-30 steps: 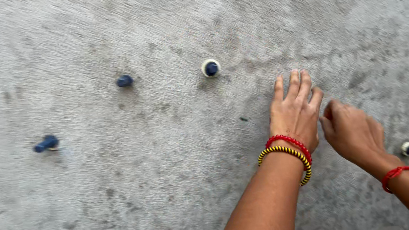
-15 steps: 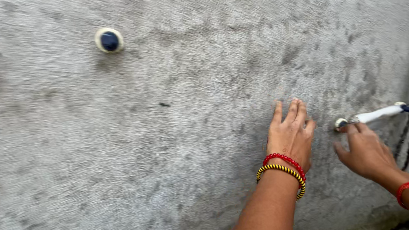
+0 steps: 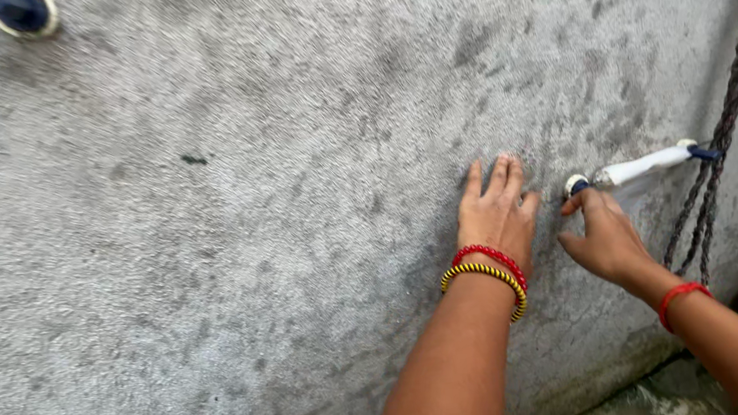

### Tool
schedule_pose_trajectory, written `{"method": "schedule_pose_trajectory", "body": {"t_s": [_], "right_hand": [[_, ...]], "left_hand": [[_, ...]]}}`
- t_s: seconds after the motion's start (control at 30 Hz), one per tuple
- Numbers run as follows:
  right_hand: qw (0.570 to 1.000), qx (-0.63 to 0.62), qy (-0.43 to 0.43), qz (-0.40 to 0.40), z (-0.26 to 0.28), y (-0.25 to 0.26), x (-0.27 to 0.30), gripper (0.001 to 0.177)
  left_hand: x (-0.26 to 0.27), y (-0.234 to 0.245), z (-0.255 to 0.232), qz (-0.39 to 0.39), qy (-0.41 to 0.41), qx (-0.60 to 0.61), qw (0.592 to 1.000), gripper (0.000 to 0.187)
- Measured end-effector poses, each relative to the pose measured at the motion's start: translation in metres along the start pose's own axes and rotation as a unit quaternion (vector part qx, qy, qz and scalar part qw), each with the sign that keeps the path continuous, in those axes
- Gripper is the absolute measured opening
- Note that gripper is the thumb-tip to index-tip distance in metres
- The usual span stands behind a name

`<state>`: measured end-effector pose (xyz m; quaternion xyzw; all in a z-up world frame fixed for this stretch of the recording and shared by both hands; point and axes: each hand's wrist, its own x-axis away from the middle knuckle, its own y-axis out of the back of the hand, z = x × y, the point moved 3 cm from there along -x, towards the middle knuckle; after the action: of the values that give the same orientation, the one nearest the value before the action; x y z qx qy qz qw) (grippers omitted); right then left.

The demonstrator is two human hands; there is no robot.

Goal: The person moves a plastic-wrapped cylindrical object between wall fixtures, then places a metal cup with sticks on a ledge. They carry a white tub from a basin to a corner shelf and arrange it among other toiletries. Finally, they move a metal pot containing folded clothes to the floor.

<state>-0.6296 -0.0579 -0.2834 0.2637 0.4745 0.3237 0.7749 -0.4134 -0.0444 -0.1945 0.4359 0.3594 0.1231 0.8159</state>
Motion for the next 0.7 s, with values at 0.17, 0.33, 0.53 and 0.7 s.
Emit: {"method": "schedule_pose_trajectory", "body": {"t_s": [0.17,0.33,0.53,0.7], "right_hand": [[1.000,0.001,0.002,-0.013,0.008,0.005,0.002,0.039],[1.000,-0.010,0.000,-0.020,0.023,0.014,0.004,0.038],[0.994,0.007,-0.095,0.049,0.031,0.018,0.004,0.039],[0.996,0.012,-0.079,0.044,0.028,0.018,0.002,0.044]], "left_hand": [[0.003,-0.002,0.003,0.027,-0.017,-0.018,0.999,0.072],[0.005,0.002,0.004,0.050,-0.024,-0.034,0.998,0.072],[0.004,0.006,0.005,0.066,-0.024,-0.036,0.997,0.071],[0.005,0.006,0.005,0.069,-0.022,-0.036,0.997,0.067]]}}
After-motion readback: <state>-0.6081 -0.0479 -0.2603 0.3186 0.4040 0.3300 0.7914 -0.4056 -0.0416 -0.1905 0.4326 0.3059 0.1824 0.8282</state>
